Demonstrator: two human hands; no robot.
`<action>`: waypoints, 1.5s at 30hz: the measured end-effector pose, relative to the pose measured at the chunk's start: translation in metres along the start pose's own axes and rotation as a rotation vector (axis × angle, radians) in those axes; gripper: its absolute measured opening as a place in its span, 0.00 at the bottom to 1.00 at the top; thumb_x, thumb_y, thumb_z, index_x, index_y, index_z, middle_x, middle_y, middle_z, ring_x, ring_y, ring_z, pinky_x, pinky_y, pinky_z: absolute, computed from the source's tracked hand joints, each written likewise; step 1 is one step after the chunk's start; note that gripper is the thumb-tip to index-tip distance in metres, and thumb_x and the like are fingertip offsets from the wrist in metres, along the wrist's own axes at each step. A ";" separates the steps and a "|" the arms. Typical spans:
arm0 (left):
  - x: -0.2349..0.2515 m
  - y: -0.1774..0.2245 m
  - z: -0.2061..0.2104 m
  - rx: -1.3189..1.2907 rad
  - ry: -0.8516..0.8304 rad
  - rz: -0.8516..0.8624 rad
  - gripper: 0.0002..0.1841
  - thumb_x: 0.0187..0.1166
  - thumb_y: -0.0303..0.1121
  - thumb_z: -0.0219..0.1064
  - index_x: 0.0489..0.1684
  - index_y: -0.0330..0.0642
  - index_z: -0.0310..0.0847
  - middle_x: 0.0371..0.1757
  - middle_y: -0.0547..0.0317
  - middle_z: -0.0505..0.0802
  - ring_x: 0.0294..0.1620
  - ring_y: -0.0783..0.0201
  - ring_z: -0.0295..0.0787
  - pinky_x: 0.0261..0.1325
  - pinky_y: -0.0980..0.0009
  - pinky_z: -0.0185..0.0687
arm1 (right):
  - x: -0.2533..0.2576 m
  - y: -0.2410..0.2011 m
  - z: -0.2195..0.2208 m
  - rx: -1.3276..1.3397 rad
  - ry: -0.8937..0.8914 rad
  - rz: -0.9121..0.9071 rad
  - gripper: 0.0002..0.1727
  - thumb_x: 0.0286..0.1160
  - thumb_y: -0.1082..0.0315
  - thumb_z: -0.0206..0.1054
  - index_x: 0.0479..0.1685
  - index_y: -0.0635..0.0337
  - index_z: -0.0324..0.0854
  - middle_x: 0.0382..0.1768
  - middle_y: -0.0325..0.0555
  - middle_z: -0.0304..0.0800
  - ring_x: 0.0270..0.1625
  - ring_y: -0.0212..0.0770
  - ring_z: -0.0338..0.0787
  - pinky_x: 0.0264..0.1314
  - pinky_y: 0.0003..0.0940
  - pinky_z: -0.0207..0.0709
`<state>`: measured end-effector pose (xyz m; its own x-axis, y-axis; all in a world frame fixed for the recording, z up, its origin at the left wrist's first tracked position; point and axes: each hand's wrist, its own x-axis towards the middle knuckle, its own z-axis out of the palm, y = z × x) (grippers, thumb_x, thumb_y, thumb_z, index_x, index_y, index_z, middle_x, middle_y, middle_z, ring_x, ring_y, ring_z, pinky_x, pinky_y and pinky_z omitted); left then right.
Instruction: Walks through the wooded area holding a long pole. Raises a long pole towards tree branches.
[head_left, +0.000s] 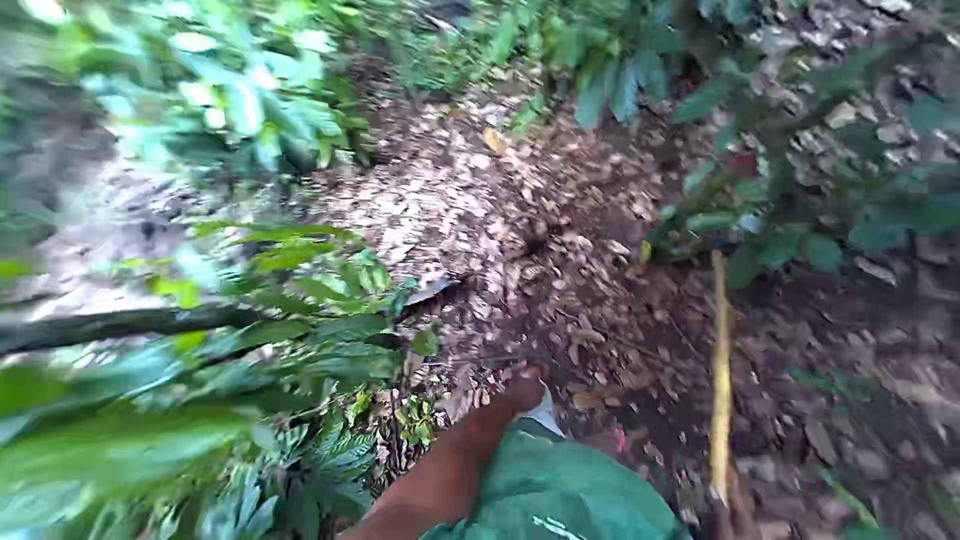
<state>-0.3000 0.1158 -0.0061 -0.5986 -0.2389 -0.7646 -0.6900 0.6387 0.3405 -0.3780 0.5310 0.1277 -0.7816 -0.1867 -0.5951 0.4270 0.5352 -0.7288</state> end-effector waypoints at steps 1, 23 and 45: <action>0.001 0.005 0.008 0.002 -0.015 0.008 0.27 0.88 0.46 0.55 0.74 0.32 0.77 0.72 0.31 0.85 0.76 0.35 0.80 0.77 0.35 0.71 | 0.006 0.015 -0.006 0.009 0.034 0.033 0.36 0.92 0.59 0.54 0.97 0.46 0.47 0.48 0.59 0.87 0.30 0.41 0.82 0.35 0.45 0.82; 0.044 0.082 0.020 -0.078 -0.090 -0.039 0.23 0.91 0.46 0.53 0.66 0.40 0.85 0.61 0.40 0.92 0.64 0.45 0.89 0.71 0.41 0.79 | 0.016 0.090 -0.006 0.098 -0.027 0.147 0.36 0.92 0.56 0.54 0.98 0.36 0.46 0.37 0.48 0.86 0.24 0.39 0.79 0.31 0.41 0.79; 0.024 0.029 0.060 -0.117 -0.165 -0.101 0.25 0.92 0.49 0.52 0.69 0.37 0.82 0.58 0.41 0.92 0.57 0.49 0.92 0.65 0.47 0.85 | -0.152 0.137 -0.004 0.401 0.027 0.374 0.28 0.94 0.62 0.49 0.90 0.57 0.62 0.77 0.50 0.80 0.75 0.31 0.82 0.80 0.30 0.74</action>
<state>-0.3101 0.1726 -0.0470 -0.4559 -0.1688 -0.8739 -0.7916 0.5258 0.3114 -0.2023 0.6363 0.1194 -0.5525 -0.0200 -0.8333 0.8136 0.2042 -0.5444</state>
